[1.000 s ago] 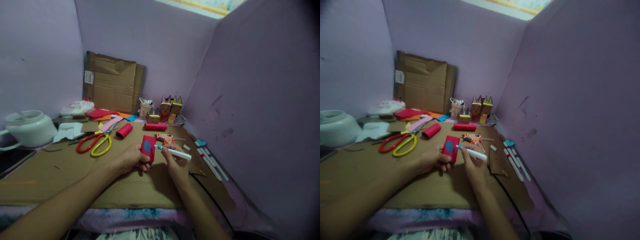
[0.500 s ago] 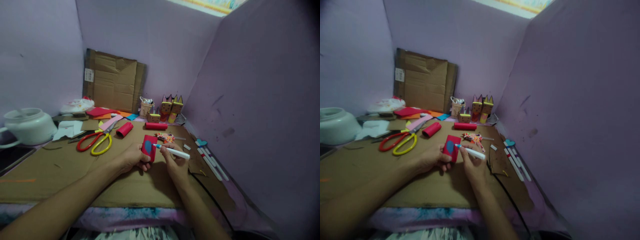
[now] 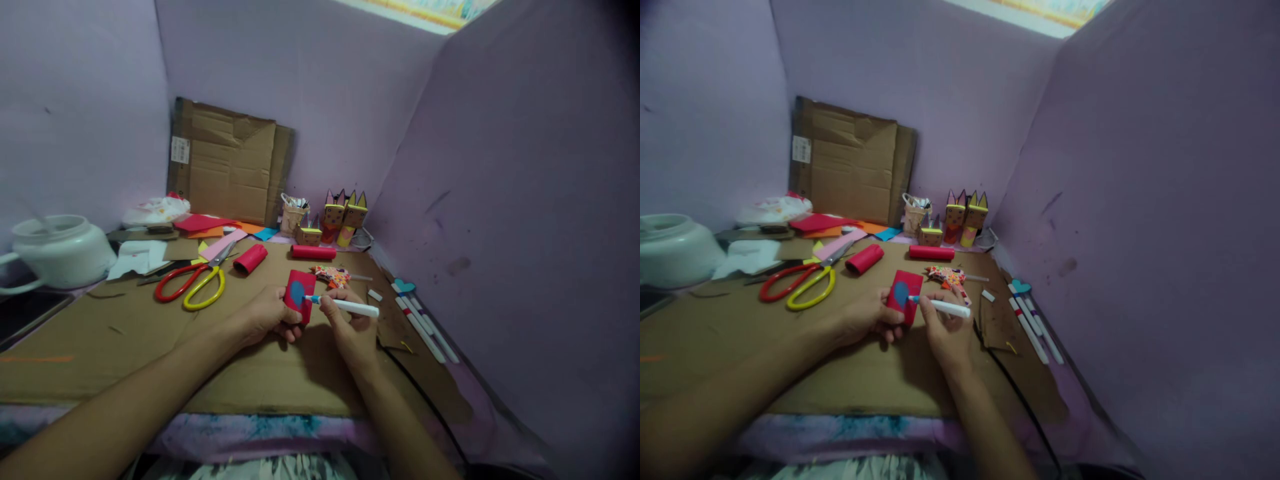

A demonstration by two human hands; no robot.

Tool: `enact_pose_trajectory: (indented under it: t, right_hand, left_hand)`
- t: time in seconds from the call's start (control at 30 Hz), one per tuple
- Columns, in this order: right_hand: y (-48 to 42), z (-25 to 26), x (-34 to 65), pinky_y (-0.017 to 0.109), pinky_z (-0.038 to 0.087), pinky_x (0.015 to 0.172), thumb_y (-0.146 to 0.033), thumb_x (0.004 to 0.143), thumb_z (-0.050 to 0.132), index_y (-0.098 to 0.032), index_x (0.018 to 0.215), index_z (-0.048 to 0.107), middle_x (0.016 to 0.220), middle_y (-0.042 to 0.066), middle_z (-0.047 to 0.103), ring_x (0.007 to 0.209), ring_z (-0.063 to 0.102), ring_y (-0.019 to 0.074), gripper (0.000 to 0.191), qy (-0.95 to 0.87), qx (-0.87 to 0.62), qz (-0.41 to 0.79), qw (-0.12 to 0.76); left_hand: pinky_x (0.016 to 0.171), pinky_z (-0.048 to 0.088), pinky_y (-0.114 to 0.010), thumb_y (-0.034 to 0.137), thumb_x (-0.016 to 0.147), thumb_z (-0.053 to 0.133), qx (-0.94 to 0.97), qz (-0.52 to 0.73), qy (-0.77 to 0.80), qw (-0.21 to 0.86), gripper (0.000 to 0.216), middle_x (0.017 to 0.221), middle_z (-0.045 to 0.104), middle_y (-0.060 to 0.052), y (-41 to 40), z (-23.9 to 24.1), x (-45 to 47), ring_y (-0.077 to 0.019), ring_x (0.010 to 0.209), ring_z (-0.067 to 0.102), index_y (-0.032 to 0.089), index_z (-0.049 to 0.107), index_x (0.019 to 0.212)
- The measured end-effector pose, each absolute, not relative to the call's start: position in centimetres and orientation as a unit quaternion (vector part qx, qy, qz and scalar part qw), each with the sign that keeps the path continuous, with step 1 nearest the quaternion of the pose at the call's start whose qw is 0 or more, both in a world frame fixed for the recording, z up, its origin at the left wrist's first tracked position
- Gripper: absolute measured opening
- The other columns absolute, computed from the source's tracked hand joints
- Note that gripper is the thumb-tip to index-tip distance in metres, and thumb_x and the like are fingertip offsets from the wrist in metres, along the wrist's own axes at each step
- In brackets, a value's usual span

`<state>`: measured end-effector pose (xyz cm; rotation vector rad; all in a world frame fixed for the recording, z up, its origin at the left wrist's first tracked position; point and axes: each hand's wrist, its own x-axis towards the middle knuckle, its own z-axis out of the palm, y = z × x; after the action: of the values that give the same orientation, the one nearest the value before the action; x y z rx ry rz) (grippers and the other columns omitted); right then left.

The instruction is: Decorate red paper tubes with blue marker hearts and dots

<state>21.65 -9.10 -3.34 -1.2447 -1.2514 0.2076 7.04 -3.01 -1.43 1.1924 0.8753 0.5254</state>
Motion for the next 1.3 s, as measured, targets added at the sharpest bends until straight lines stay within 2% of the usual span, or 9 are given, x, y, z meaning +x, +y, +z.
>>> enact_pose_trajectory:
  t: [0.1, 0.27, 0.37, 0.47, 0.63, 0.93, 1.3]
  right_hand:
    - [-9.14, -3.38, 21.7, 0.039, 0.046, 0.079, -0.033, 0.077, 0.064, -0.02, 0.065, 0.064, 0.061, 0.0, 0.064, 0.066, 0.059, 0.0188, 0.017, -0.558, -0.54, 0.081, 0.624]
    - [-9.25, -3.17, 21.61, 0.03, 0.044, 0.059, -0.032, 0.078, 0.063, -0.02, 0.063, 0.063, 0.059, 0.0, 0.061, 0.062, 0.057, 0.0171, 0.019, -0.562, -0.535, 0.098, 0.623]
    - [-9.27, -3.05, 21.53, 0.028, 0.042, 0.055, -0.032, 0.078, 0.062, -0.02, 0.061, 0.062, 0.057, 0.0, 0.061, 0.058, 0.056, 0.0156, 0.02, -0.57, -0.529, 0.102, 0.621]
    - [-9.28, -3.04, 21.52, 0.029, 0.042, 0.057, -0.032, 0.078, 0.062, -0.02, 0.06, 0.062, 0.057, 0.0, 0.061, 0.058, 0.056, 0.016, 0.021, -0.572, -0.529, 0.103, 0.618]
    - [-9.2, -3.25, 21.65, 0.036, 0.045, 0.069, -0.035, 0.077, 0.064, -0.02, 0.066, 0.065, 0.062, 0.001, 0.064, 0.063, 0.059, 0.0184, 0.019, -0.551, -0.55, 0.096, 0.62]
    - [-8.86, -3.35, 21.78, 0.03, 0.044, 0.059, -0.036, 0.078, 0.065, -0.021, 0.074, 0.069, 0.07, 0.003, 0.069, 0.071, 0.063, 0.0196, 0.016, -0.535, -0.539, 0.105, 0.641]
    - [-8.74, -3.5, 21.82, 0.031, 0.047, 0.063, -0.036, 0.078, 0.065, -0.022, 0.072, 0.068, 0.067, 0.001, 0.069, 0.068, 0.062, 0.0184, 0.016, -0.534, -0.535, 0.085, 0.649]
  left_hand:
    - [0.04, 0.047, -0.02, 0.009, 0.056, 0.062, 0.537, 0.235, 0.392, 0.709, 0.021, 0.054, 0.061, -0.002, -3.02, -1.48, 7.01, -0.0111, 0.042, 0.056, 0.012, 0.056, 0.076]
    - [0.04, 0.047, -0.02, 0.01, 0.054, 0.063, 0.54, 0.242, 0.379, 0.711, 0.023, 0.06, 0.063, -0.002, -2.98, -1.51, 6.94, -0.011, 0.045, 0.057, 0.012, 0.057, 0.076]
    - [0.041, 0.048, -0.02, 0.01, 0.054, 0.063, 0.542, 0.241, 0.385, 0.707, 0.021, 0.059, 0.064, -0.002, -2.98, -1.5, 6.94, -0.0109, 0.044, 0.057, 0.012, 0.057, 0.074]
    - [0.041, 0.048, -0.02, 0.01, 0.055, 0.063, 0.541, 0.241, 0.387, 0.707, 0.02, 0.06, 0.064, -0.003, -3.01, -1.48, 6.96, -0.011, 0.044, 0.057, 0.012, 0.057, 0.074]
    - [0.039, 0.047, -0.02, 0.008, 0.054, 0.062, 0.536, 0.241, 0.386, 0.711, 0.023, 0.058, 0.063, -0.002, -3.02, -1.48, 7.01, -0.0116, 0.043, 0.057, 0.012, 0.056, 0.076]
    - [0.038, 0.046, -0.019, 0.008, 0.057, 0.062, 0.534, 0.237, 0.394, 0.71, 0.017, 0.05, 0.06, 0.0, -3.09, -1.29, 7.1, -0.0114, 0.041, 0.056, 0.013, 0.053, 0.071]
    - [0.038, 0.046, -0.019, 0.008, 0.056, 0.061, 0.532, 0.235, 0.395, 0.711, 0.019, 0.05, 0.06, 0.0, -3.08, -1.33, 7.17, -0.0118, 0.041, 0.057, 0.013, 0.053, 0.072]
